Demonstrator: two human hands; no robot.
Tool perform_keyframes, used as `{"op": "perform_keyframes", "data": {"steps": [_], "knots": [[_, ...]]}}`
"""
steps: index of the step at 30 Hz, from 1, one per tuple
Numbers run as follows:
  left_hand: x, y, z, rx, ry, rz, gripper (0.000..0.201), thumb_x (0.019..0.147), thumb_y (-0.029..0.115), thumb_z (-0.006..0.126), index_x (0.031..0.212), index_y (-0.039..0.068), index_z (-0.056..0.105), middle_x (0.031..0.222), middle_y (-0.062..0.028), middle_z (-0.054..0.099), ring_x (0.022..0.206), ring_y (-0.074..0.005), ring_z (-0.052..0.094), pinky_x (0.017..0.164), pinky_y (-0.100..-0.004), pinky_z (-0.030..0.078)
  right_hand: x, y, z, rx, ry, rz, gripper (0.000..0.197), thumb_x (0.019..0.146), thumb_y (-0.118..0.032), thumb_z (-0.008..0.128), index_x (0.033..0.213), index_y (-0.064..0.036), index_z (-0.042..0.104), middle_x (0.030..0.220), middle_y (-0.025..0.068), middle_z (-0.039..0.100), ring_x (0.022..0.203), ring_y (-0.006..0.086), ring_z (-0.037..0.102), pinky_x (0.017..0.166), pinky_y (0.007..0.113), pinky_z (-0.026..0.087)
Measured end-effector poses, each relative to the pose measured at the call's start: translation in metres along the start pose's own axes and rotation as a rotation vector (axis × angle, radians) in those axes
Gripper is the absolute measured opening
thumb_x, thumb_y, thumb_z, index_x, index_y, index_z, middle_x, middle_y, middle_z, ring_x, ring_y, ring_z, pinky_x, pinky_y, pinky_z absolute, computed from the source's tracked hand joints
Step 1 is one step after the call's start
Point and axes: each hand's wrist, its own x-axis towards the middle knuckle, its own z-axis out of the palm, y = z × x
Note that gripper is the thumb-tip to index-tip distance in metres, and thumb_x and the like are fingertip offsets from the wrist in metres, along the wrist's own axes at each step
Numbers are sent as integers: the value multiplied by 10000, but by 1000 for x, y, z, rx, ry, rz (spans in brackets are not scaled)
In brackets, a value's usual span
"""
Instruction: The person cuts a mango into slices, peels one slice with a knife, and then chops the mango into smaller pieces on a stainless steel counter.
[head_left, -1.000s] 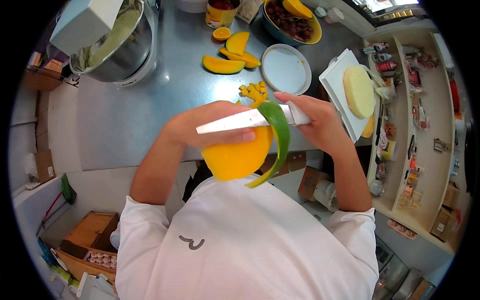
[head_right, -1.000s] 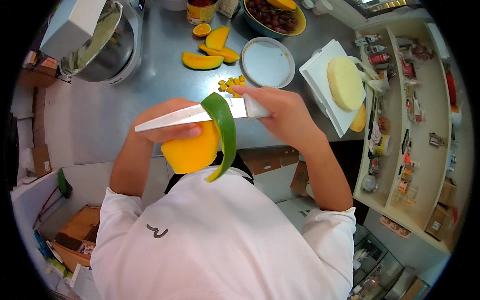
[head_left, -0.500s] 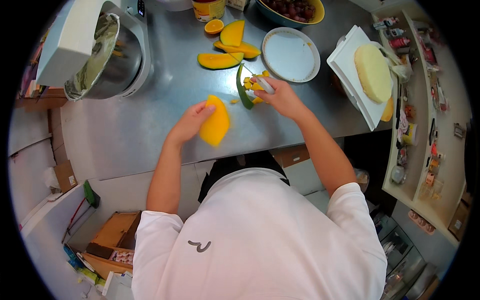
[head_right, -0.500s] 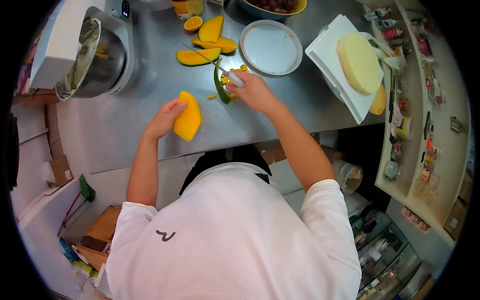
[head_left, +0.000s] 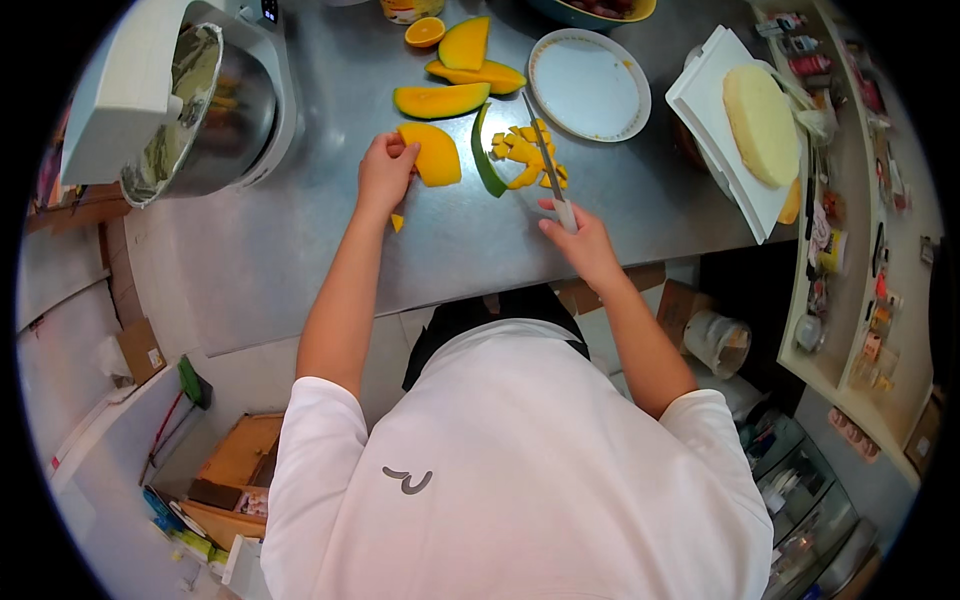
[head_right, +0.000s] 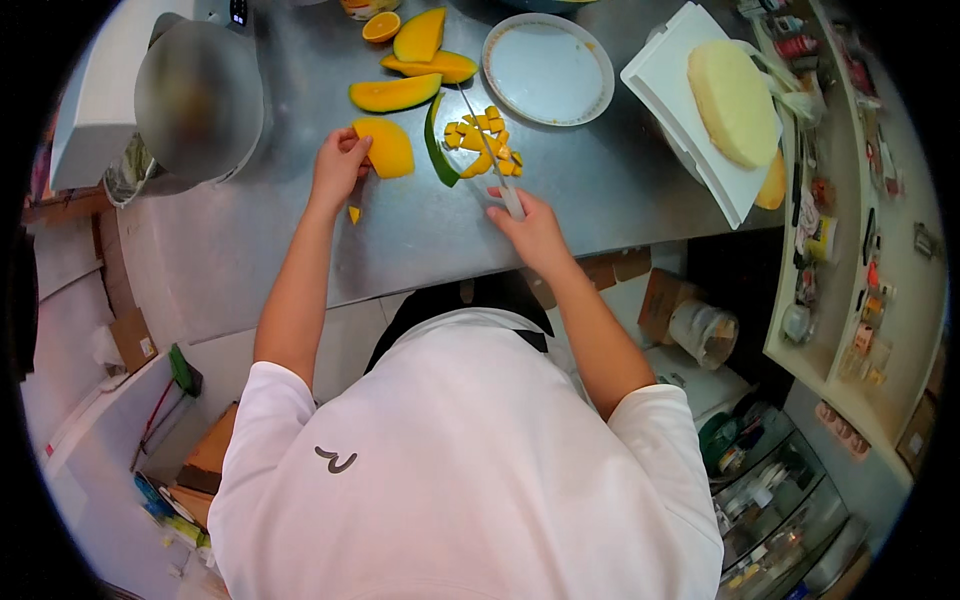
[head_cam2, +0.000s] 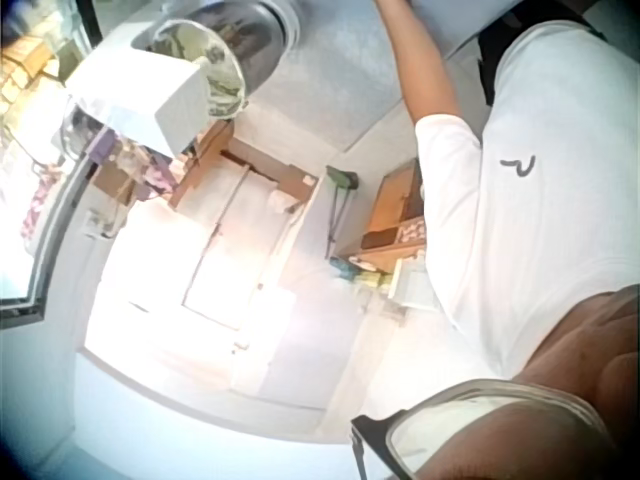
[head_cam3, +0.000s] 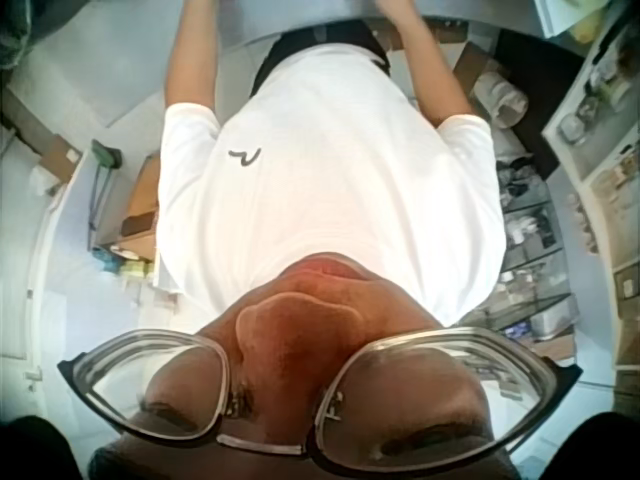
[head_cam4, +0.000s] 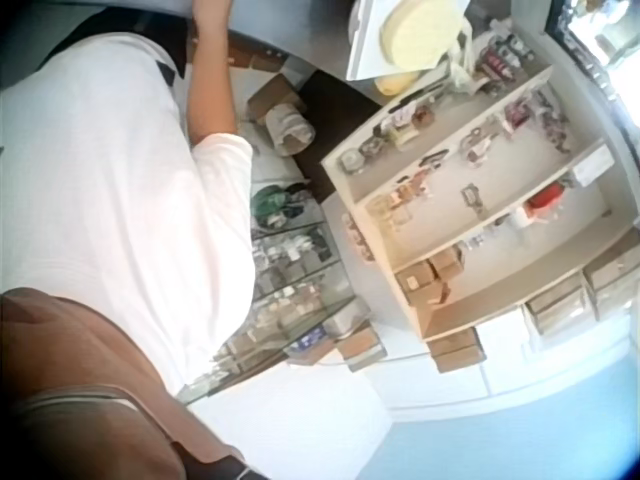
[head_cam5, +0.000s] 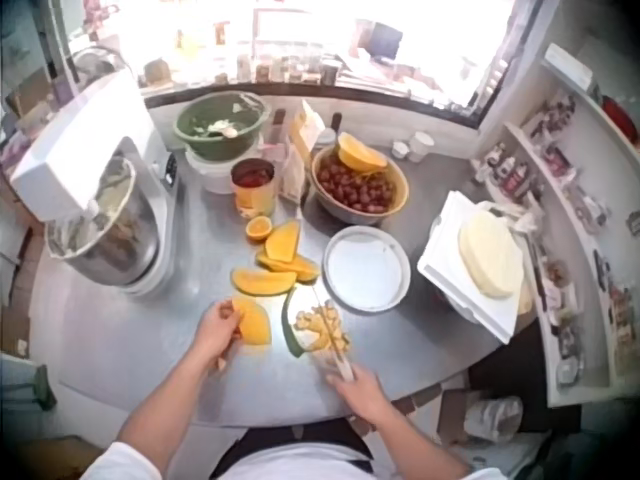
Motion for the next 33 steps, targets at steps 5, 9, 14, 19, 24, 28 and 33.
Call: {"op": "perform_keyframes", "data": {"steps": [5, 9, 14, 19, 24, 28, 33], "knots": [[-22, 24, 21, 493, 128, 509, 224, 861, 110, 624, 1084, 99, 648, 1025, -74, 639, 993, -273, 612, 834, -390, 499, -22, 21, -5, 70, 82, 63, 330, 891, -148, 690, 1203, -46, 656, 1052, 56, 688, 967, 119, 594, 890, 286, 467], [-33, 39, 54, 850, -114, 817, 169, 844, 117, 600, 987, 148, 684, 1004, -60, 608, 977, -253, 577, 795, -397, 454, -49, 37, -9, 58, 150, 159, 322, 894, -148, 685, 1199, -47, 655, 1046, 47, 689, 938, 116, 599, 864, 286, 478], [-7, 39, 60, 1004, -294, 1148, 134, 830, 130, 592, 932, 149, 676, 974, -50, 600, 987, -236, 555, 800, -389, 415, -92, 56, -17, 129, 248, 303, 324, 901, -154, 680, 1209, -56, 652, 1040, 29, 691, 924, 97, 603, 834, 276, 487], [5, 55, 41, 1026, -460, 1379, 158, 797, 118, 632, 953, 125, 646, 993, -64, 600, 1006, -233, 554, 863, -363, 414, -130, 99, -23, 215, 419, 257, 333, 908, -160, 677, 1230, -78, 649, 1046, 14, 687, 919, 88, 600, 829, 272, 488], [-57, 128, 18, 458, -299, 1248, 269, 714, -33, 695, 955, 57, 616, 1004, -100, 628, 995, -263, 598, 870, -372, 449, -166, 144, -43, 479, 566, 274, 322, 914, -169, 675, 1229, -106, 652, 837, -46, 629, 610, 42, 494, 540, 224, 409], [-143, 172, 49, 185, -436, 939, 177, 858, -29, 668, 1015, 41, 625, 928, -64, 659, 807, -179, 638, 743, -270, 491, -200, 206, -57, 611, 729, 257, 301, 912, -160, 668, 1206, -98, 656, 817, -33, 628, 594, 48, 489, 532, 235, 407], [-230, 158, 193, -211, -862, 343, 110, 931, 46, 646, 1030, 27, 601, 927, -46, 655, 823, -133, 633, 763, -260, 513, -248, 335, -54, 554, 999, 371, 307, 888, -165, 675, 1178, -63, 654, 916, 45, 687, 792, 122, 598, 739, 293, 496]]}}
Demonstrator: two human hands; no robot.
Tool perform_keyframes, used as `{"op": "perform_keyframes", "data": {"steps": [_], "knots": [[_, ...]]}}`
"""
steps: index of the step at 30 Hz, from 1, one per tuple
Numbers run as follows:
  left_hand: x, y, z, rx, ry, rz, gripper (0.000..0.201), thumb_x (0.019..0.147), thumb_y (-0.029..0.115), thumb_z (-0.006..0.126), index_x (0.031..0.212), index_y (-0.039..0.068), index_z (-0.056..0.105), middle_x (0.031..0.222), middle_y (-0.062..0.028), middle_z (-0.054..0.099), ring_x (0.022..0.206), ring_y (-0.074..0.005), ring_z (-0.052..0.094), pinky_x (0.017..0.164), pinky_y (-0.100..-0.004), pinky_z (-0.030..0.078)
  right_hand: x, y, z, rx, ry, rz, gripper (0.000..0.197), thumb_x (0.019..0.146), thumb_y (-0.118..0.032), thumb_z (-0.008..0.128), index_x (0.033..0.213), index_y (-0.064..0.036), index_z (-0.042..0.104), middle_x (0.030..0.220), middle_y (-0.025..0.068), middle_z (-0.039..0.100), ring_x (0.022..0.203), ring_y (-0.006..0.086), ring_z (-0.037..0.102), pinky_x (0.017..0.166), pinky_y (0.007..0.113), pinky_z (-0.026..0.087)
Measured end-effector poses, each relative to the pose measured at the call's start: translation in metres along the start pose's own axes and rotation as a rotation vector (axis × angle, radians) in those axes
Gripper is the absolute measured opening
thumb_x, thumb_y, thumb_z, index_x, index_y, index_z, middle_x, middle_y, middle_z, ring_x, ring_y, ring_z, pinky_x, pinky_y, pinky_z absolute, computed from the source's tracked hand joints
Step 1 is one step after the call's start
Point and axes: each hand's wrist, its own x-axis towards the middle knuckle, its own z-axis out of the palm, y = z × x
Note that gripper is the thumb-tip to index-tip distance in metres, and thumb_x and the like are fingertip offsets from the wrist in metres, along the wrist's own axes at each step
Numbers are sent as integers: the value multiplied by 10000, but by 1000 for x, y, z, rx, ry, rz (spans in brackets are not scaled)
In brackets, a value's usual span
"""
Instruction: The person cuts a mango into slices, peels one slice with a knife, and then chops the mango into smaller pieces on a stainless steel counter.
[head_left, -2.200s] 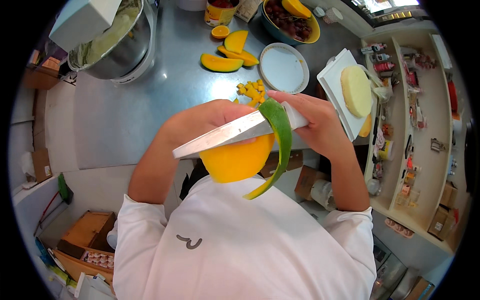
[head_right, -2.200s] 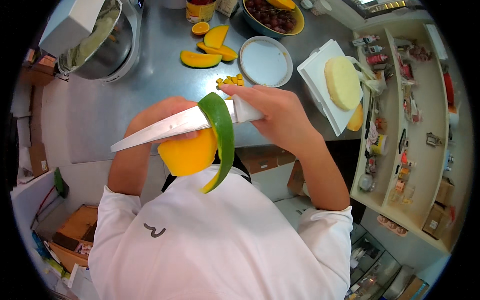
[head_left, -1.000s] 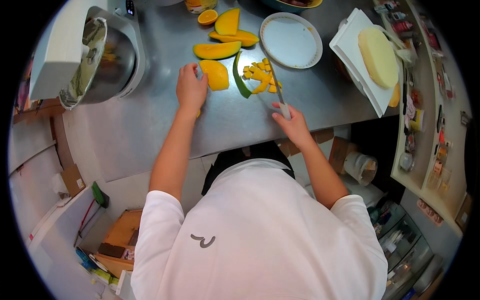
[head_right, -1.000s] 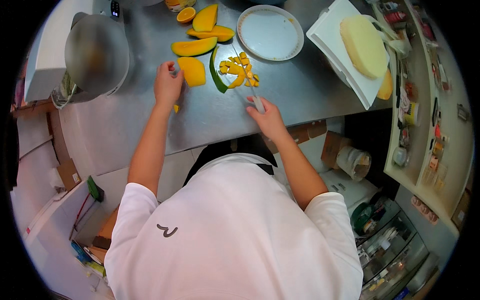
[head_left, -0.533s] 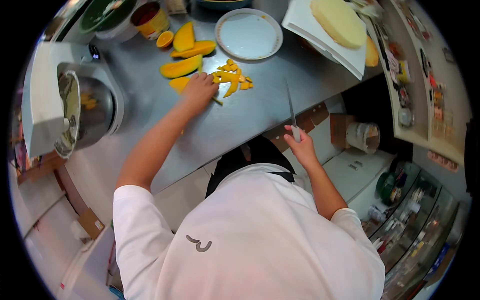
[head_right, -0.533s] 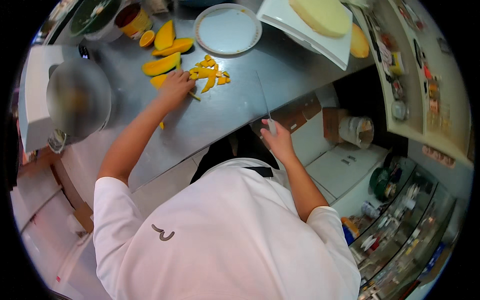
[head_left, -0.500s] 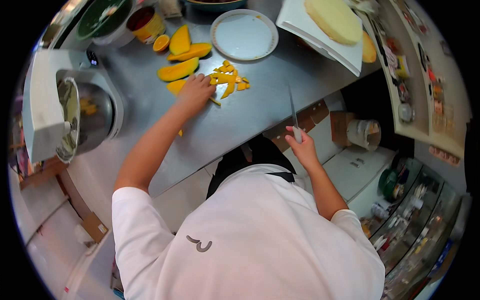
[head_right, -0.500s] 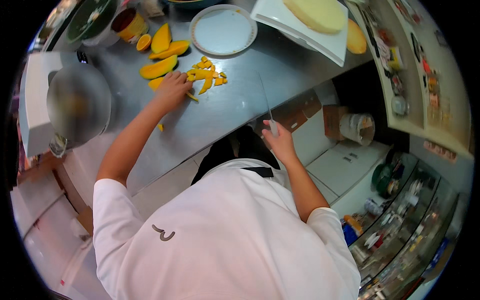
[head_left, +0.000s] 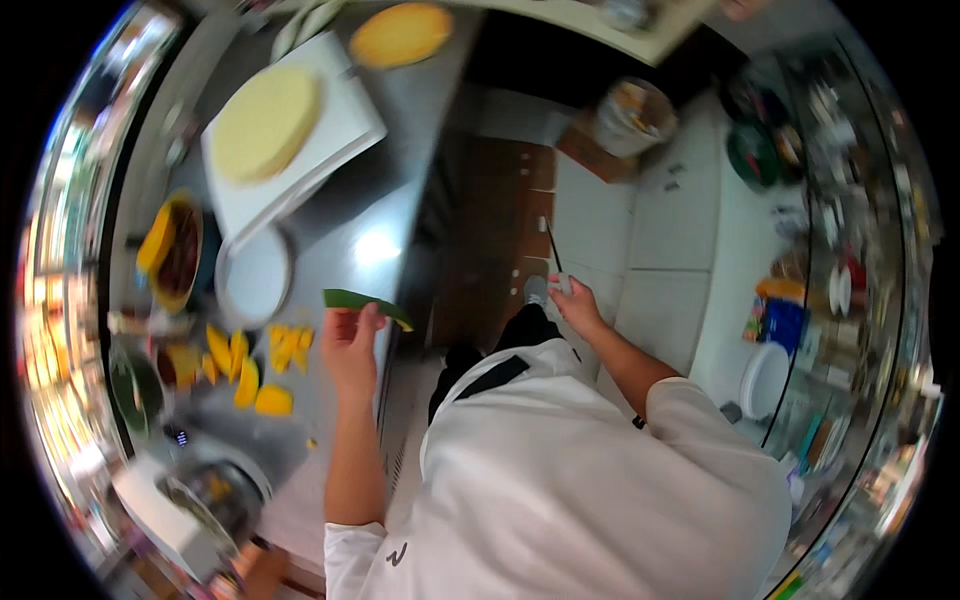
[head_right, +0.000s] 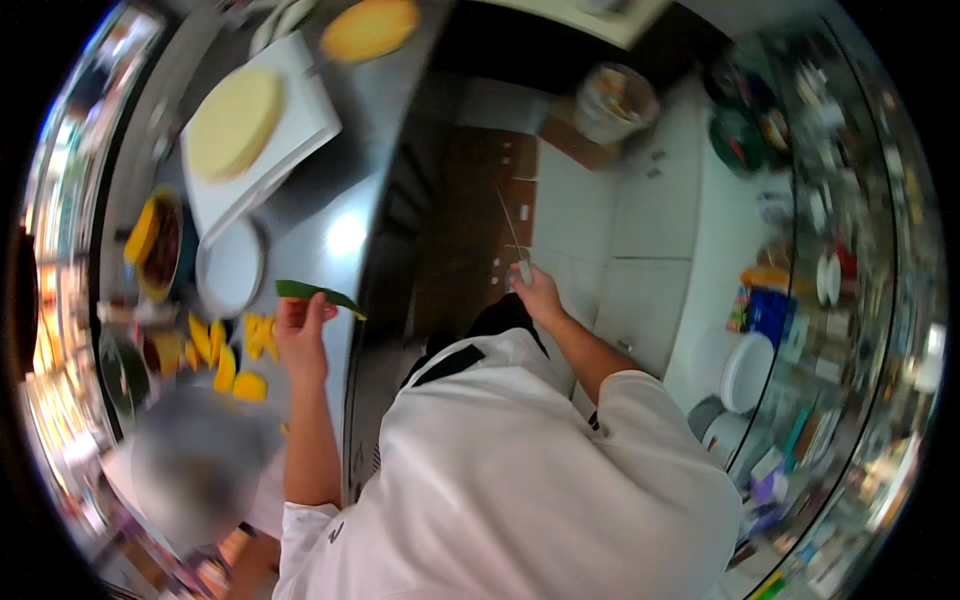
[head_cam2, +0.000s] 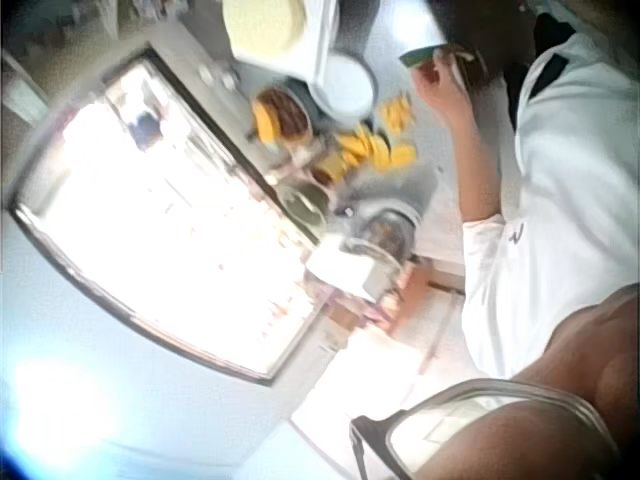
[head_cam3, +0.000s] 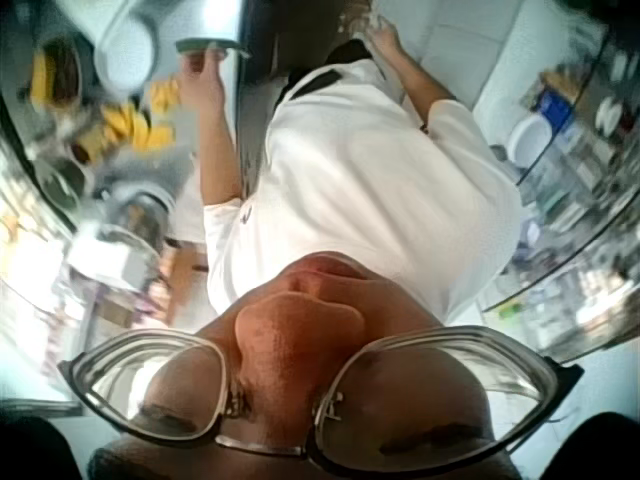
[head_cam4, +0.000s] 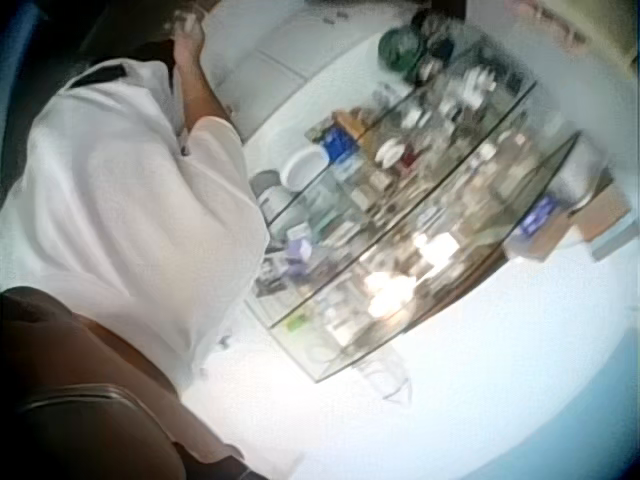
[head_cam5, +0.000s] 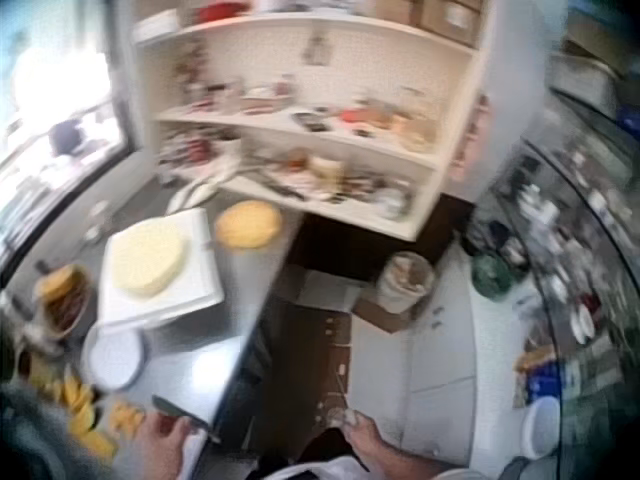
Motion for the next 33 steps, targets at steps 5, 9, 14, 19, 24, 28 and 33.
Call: {"op": "perform_keyframes", "data": {"steps": [5, 9, 14, 19, 24, 28, 33], "knots": [[50, -37, 218, -114, -275, -334, 132, 958, 112, 629, 1045, 21, 587, 988, -58, 643, 873, -155, 638, 785, -310, 560, 10, 113, -89, -26, 358, 45, 278, 896, -169, 683, 1166, -106, 670, 760, -22, 626, 643, 87, 551, 572, 270, 456], [93, -40, 395, -185, -482, -317, 170, 955, 163, 646, 1016, 25, 568, 978, -70, 611, 897, -181, 638, 797, -345, 559, -13, 104, -162, 206, 499, 330, 290, 910, -163, 664, 1193, -103, 650, 728, -20, 601, 585, 79, 519, 513, 258, 421], [161, -25, 573, -137, -604, -349, 223, 945, 194, 659, 1034, 14, 561, 948, -61, 601, 855, -164, 618, 754, -320, 534, -23, 110, -222, 528, 558, 401, 328, 937, -155, 638, 1256, -90, 594, 661, -50, 501, 524, 48, 427, 443, 224, 333], [194, -151, 542, 111, -664, -294, 339, 931, 252, 683, 1139, 7, 576, 924, -38, 622, 867, -141, 614, 732, -280, 496, -15, 124, -228, 567, 597, 437, 314, 940, -155, 637, 1246, -92, 599, 656, -57, 481, 509, 41, 406, 433, 218, 317], [129, -177, 362, 83, -640, -314, 232, 971, 127, 617, 1176, 25, 581, 1044, -62, 667, 903, -140, 628, 755, -280, 508, 1, 151, -202, 259, 452, 358, 319, 898, -186, 670, 1169, -23, 625, 877, 97, 678, 762, 191, 634, 700, 337, 514], [76, -146, 203, 219, -408, -264, 245, 990, 148, 595, 1195, 14, 583, 1050, -85, 680, 897, -147, 636, 795, -276, 508, 31, 83, -180, -75, 244, -15, 374, 892, -238, 672, 1177, -5, 605, 1006, 204, 691, 933, 331, 667, 830, 379, 511], [16, -114, 51, 286, 85, -165, 219, 1007, 112, 548, 1176, -22, 589, 1033, -86, 661, 947, -145, 625, 832, -285, 518, 36, -59, -100, -224, -151, -216, 406, 896, -285, 675, 1199, -29, 592, 1021, 215, 682, 949, 405, 651, 814, 408, 521]]}}
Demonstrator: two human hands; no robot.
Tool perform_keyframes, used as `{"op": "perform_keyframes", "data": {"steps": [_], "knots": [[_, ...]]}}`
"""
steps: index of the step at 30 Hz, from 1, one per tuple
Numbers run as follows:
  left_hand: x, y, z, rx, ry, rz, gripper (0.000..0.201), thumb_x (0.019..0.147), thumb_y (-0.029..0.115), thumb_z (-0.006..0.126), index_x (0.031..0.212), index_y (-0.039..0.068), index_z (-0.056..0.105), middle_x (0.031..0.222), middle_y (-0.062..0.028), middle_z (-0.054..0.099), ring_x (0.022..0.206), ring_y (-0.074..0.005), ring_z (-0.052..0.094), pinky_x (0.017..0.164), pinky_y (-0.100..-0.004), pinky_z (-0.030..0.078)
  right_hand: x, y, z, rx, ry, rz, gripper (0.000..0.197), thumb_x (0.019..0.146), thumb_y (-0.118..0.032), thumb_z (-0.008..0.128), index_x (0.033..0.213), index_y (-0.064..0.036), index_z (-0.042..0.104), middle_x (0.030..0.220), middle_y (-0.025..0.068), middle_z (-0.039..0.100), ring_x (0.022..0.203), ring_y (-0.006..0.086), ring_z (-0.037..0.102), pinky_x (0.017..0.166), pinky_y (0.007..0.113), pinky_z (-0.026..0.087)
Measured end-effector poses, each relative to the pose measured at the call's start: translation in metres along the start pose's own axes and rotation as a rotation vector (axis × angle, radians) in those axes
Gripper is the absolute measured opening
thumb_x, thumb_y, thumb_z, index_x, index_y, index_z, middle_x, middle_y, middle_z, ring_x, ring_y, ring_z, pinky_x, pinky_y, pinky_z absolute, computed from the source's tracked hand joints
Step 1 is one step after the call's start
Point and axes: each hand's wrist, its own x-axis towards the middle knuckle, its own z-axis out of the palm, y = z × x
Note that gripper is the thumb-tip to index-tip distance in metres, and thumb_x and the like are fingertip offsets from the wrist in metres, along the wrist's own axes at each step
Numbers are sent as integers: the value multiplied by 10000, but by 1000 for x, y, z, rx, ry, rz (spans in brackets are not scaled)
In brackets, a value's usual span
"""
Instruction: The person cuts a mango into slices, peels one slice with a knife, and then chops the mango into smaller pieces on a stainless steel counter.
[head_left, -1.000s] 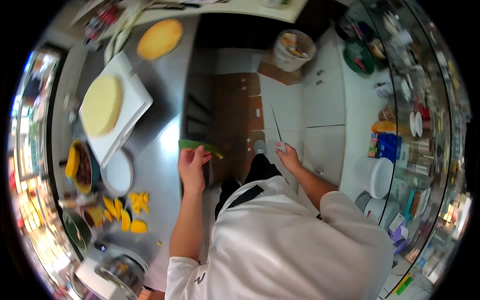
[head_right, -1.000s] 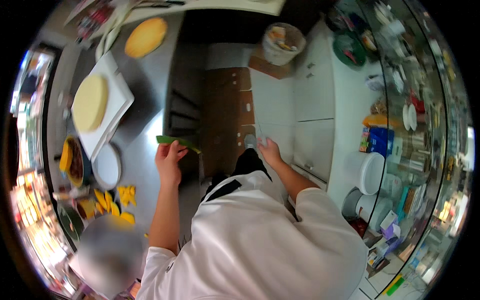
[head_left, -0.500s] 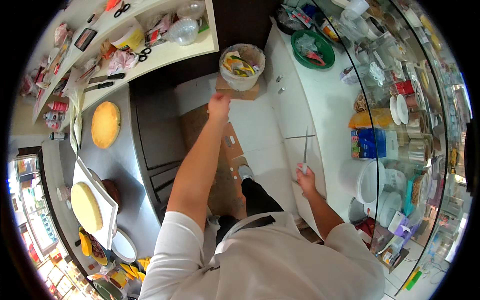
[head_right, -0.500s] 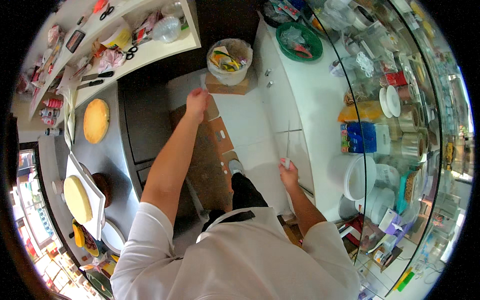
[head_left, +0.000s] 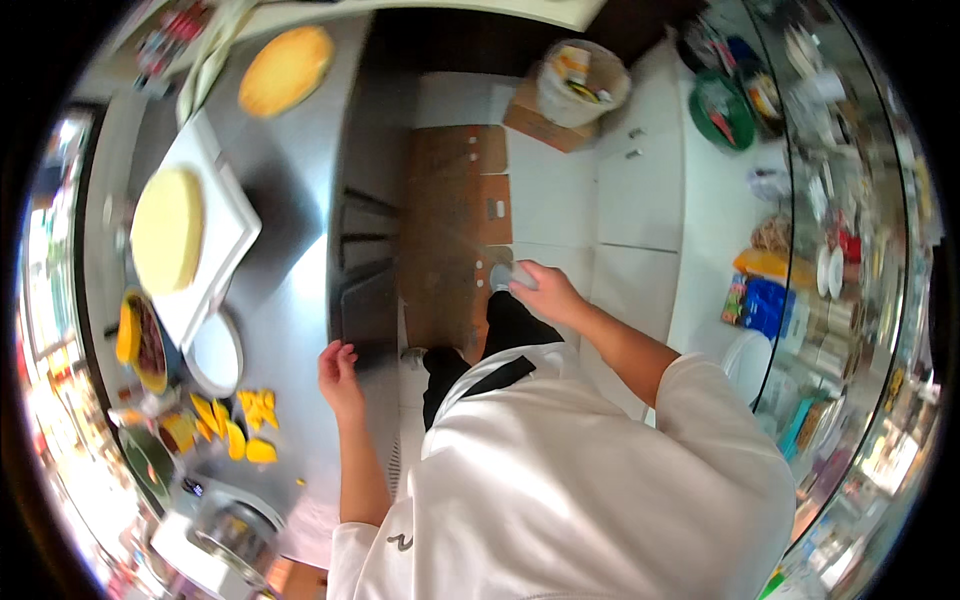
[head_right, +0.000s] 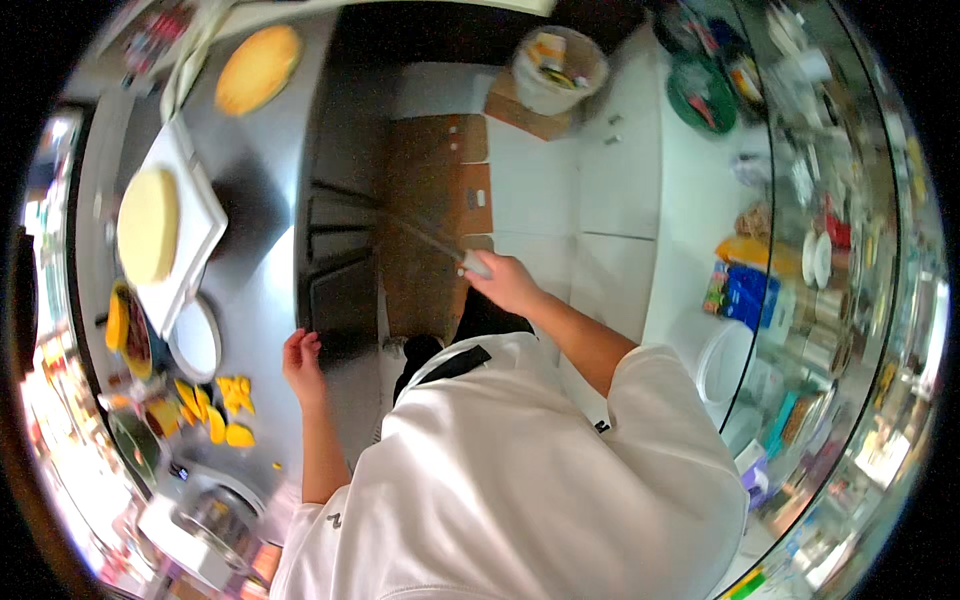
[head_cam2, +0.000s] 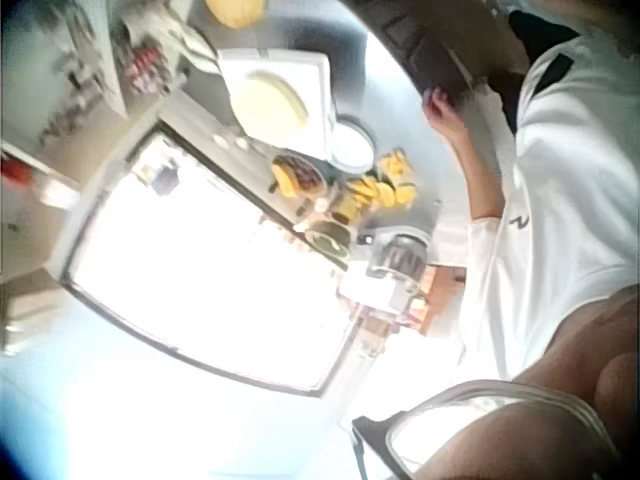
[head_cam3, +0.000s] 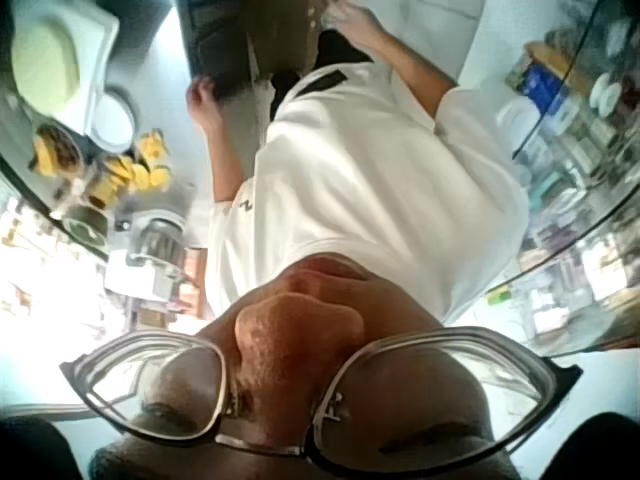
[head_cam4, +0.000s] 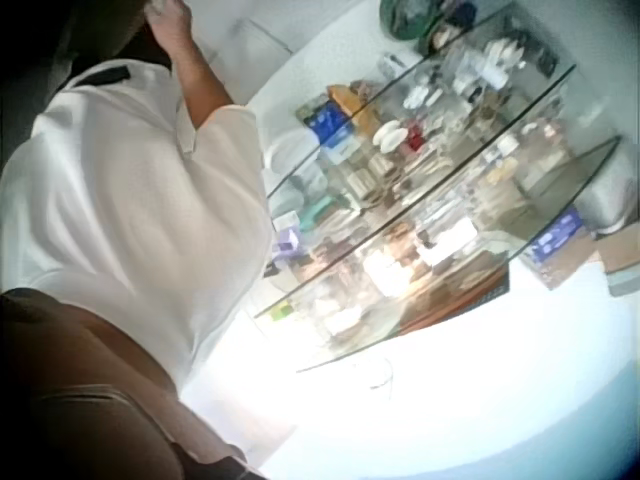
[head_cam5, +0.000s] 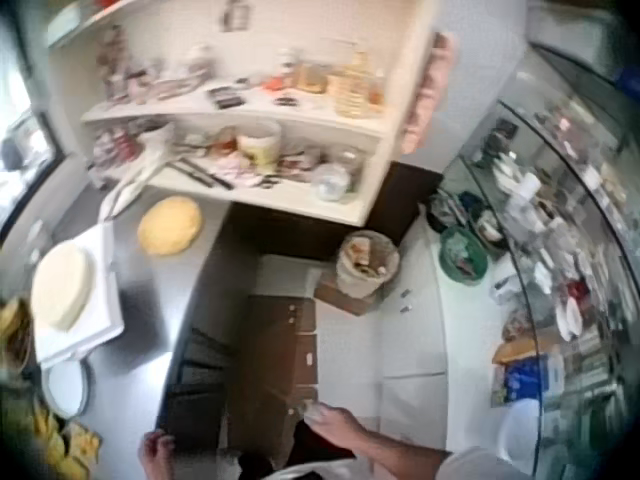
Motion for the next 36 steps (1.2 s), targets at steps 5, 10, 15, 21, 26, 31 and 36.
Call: {"op": "perform_keyframes", "data": {"steps": [5, 10, 15, 21, 26, 31, 36], "knots": [[-66, -48, -125, 71, 438, 94, 188, 982, 71, 552, 1136, -16, 619, 1037, -107, 683, 931, -161, 641, 832, -296, 518, -7, -141, 106, -85, -416, -296, 422, 898, -267, 686, 1242, -63, 549, 1107, 179, 675, 1016, 361, 651, 852, 399, 517], [-106, -100, -226, 407, 690, 141, 232, 888, 32, 616, 1119, 23, 636, 1079, -119, 663, 992, -269, 629, 901, -347, 491, -36, -214, 239, -51, -700, -236, 367, 913, -188, 670, 1227, -48, 541, 1078, 104, 661, 974, 209, 633, 864, 357, 499], [-92, -132, -275, 507, 782, 174, 407, 822, 76, 662, 1222, 47, 593, 1326, -148, 548, 1205, -348, 512, 1015, -422, 426, -70, -239, 332, 81, -886, 51, 358, 973, -201, 591, 1277, -32, 504, 895, 23, 613, 710, 99, 565, 627, 268, 495], [-34, -122, -323, 794, 642, 205, 589, 785, 203, 754, 1330, 101, 556, 1435, -187, 455, 1348, -352, 394, 1120, -428, 340, -88, -245, 374, -56, -901, 90, 389, 1005, -191, 514, 1358, -46, 440, 846, 12, 584, 611, 76, 514, 536, 239, 450], [-39, -119, -330, 667, 344, 152, 658, 759, 254, 791, 1354, 122, 540, 1495, -180, 391, 1368, -365, 377, 1132, -423, 337, -99, -268, 380, -149, -917, 13, 559, 1012, -153, 474, 1526, -105, 259, 894, 61, 609, 650, 125, 559, 587, 277, 487], [-55, -137, -299, 595, 441, 258, 610, 750, 226, 799, 1307, 114, 575, 1491, -177, 403, 1380, -367, 363, 1137, -450, 331, -96, -261, 387, -348, -939, -335, 636, 996, -94, 461, 1566, -167, 189, 1140, 210, 623, 975, 342, 613, 877, 387, 485], [-61, -133, -295, 720, 504, 322, 558, 739, 190, 798, 1257, 107, 608, 1476, -142, 432, 1388, -355, 360, 1138, -497, 325, -85, -253, 400, -380, -895, -693, 628, 986, -73, 483, 1554, -184, 241, 1038, 214, 629, 958, 409, 598, 882, 423, 478]]}}
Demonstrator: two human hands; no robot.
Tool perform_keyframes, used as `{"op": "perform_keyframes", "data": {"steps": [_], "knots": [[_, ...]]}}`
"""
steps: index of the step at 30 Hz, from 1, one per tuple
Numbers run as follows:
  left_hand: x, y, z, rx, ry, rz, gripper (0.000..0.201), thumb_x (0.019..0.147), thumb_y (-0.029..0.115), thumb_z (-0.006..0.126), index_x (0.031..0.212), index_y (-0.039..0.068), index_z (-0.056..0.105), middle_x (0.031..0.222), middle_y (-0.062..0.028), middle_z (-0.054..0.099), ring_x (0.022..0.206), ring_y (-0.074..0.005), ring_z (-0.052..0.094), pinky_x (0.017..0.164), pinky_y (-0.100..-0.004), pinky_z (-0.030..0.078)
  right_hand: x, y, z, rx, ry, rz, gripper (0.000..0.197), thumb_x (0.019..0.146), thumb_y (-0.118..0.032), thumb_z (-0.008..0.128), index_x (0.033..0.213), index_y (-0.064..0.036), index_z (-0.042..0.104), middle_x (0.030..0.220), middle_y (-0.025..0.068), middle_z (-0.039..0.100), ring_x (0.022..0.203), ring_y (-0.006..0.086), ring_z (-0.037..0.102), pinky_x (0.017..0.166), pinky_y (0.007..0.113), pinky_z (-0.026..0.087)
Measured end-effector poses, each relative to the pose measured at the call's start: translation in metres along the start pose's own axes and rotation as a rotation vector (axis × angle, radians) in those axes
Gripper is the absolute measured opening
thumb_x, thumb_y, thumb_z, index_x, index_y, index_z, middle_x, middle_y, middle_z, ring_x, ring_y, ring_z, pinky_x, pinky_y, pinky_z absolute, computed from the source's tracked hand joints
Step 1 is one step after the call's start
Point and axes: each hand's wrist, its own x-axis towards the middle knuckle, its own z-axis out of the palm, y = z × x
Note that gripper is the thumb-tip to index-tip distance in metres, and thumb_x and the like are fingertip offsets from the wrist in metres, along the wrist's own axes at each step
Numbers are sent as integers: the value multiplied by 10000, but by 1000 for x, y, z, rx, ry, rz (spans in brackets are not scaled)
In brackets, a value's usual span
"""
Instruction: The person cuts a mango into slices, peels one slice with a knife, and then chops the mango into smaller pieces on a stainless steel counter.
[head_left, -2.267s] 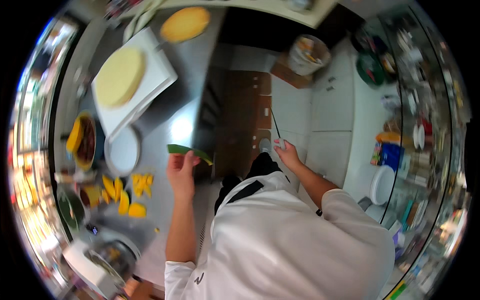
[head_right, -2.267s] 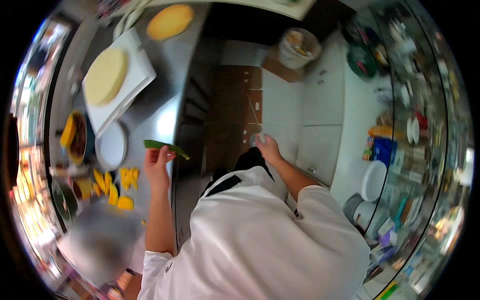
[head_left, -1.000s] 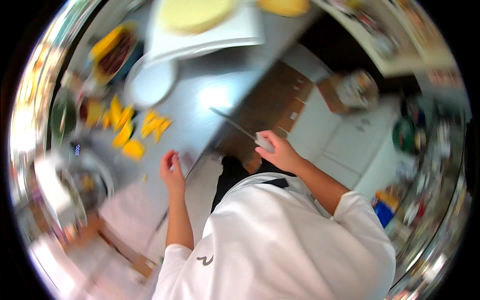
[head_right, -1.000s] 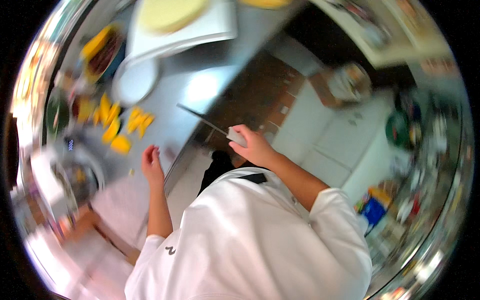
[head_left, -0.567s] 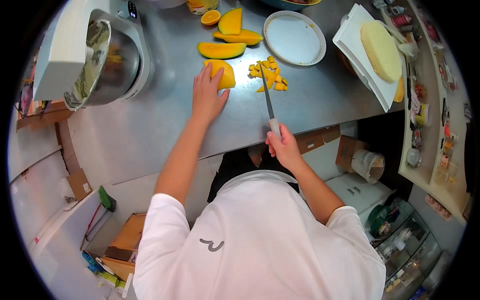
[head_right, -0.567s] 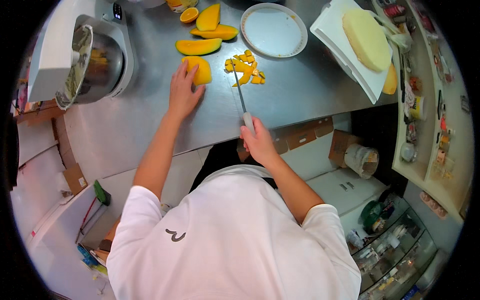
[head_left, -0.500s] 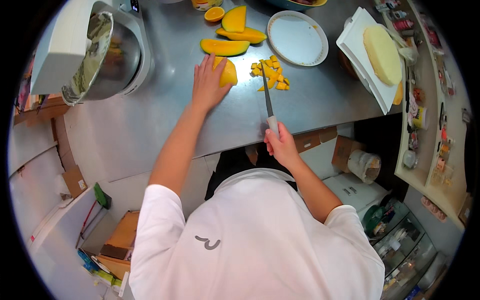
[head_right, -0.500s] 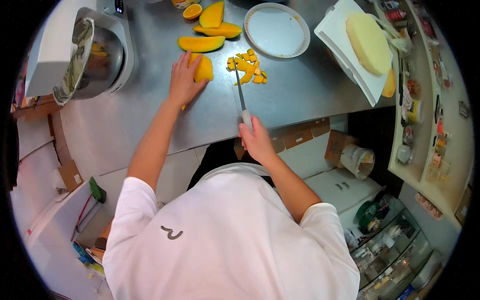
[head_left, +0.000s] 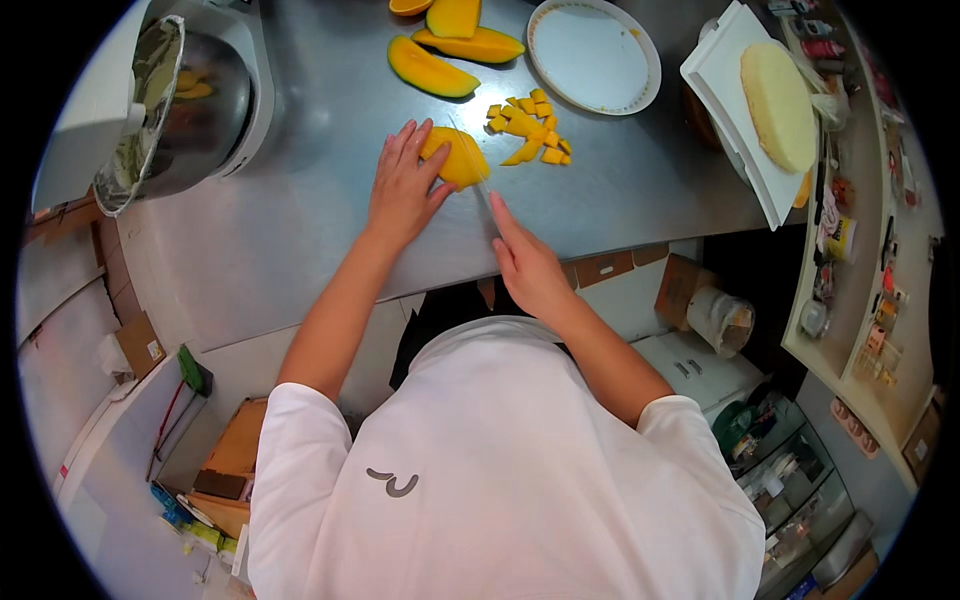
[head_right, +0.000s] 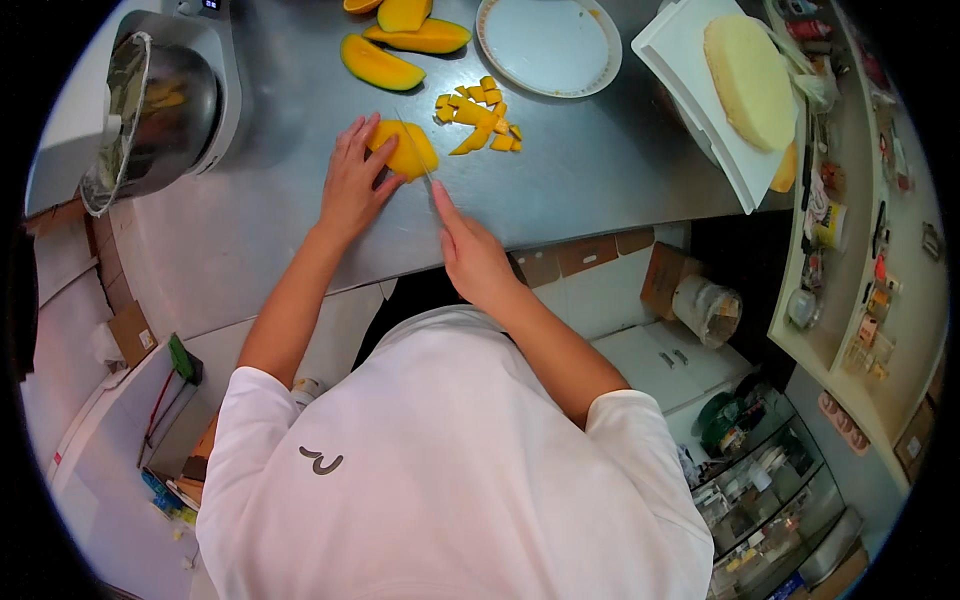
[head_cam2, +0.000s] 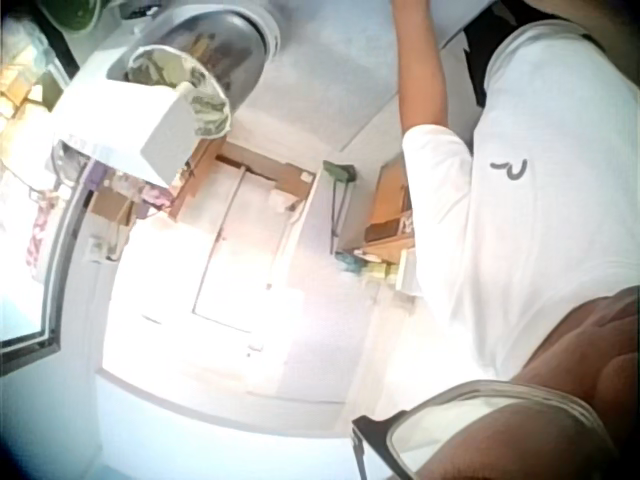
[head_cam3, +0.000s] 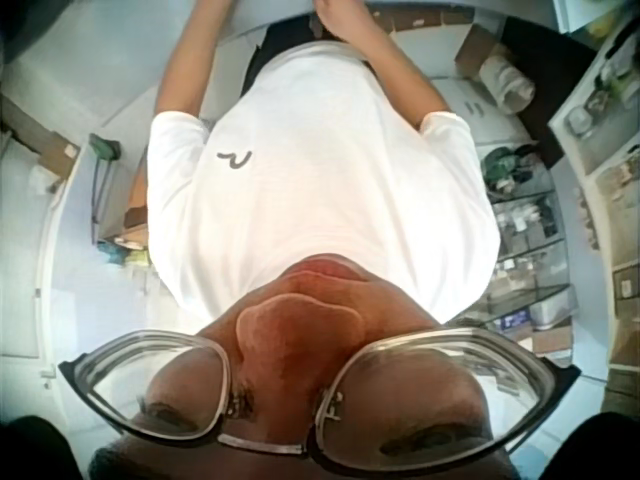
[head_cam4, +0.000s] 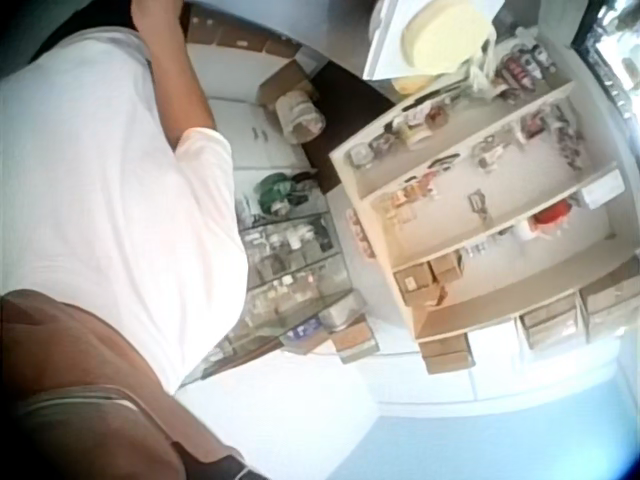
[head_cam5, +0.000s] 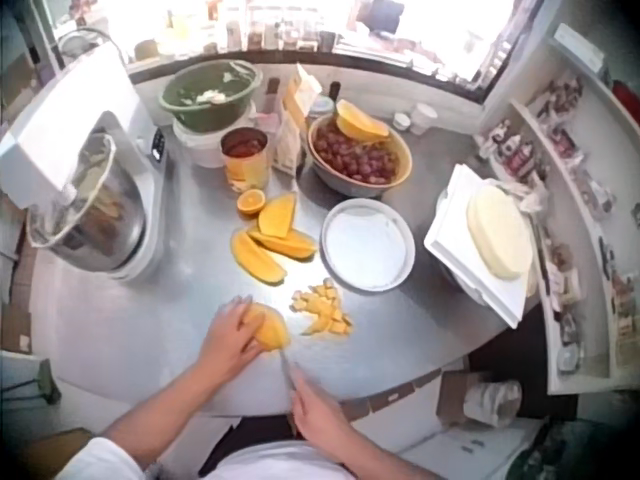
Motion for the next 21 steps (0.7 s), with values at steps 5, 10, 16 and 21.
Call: {"op": "perform_keyframes", "data": {"steps": [5, 10, 16, 21], "knots": [[-1, 2, 4, 15, -15, 105, 463, 774, 129, 763, 1215, 78, 633, 1419, -116, 502, 1358, -329, 426, 1118, -473, 363, 10, 8, -5, -65, -64, 35, 639, 964, -58, 501, 1543, -202, 272, 914, 226, 611, 848, 423, 593, 794, 467, 484], [-4, 1, 12, -47, -3, 115, 441, 794, 106, 742, 1218, 64, 629, 1406, -121, 516, 1330, -319, 468, 1089, -445, 410, 9, 22, 2, -83, -37, 25, 667, 944, -45, 514, 1539, -239, 285, 791, 235, 597, 727, 433, 593, 695, 519, 485], [-2, -2, 14, -29, 13, 88, 461, 787, 129, 755, 1221, 58, 619, 1421, -117, 504, 1344, -304, 457, 1099, -444, 400, -12, 25, -2, -22, -42, 10, 654, 954, -24, 492, 1543, -201, 270, 812, 238, 604, 732, 420, 593, 695, 485, 479], [0, -7, 5, -11, -3, 102, 429, 791, 117, 749, 1196, 46, 629, 1389, -132, 526, 1326, -307, 474, 1090, -438, 412, -46, 11, -24, 34, -89, 61, 656, 966, -39, 487, 1553, -210, 250, 860, 244, 603, 787, 419, 595, 760, 452, 487]]}}
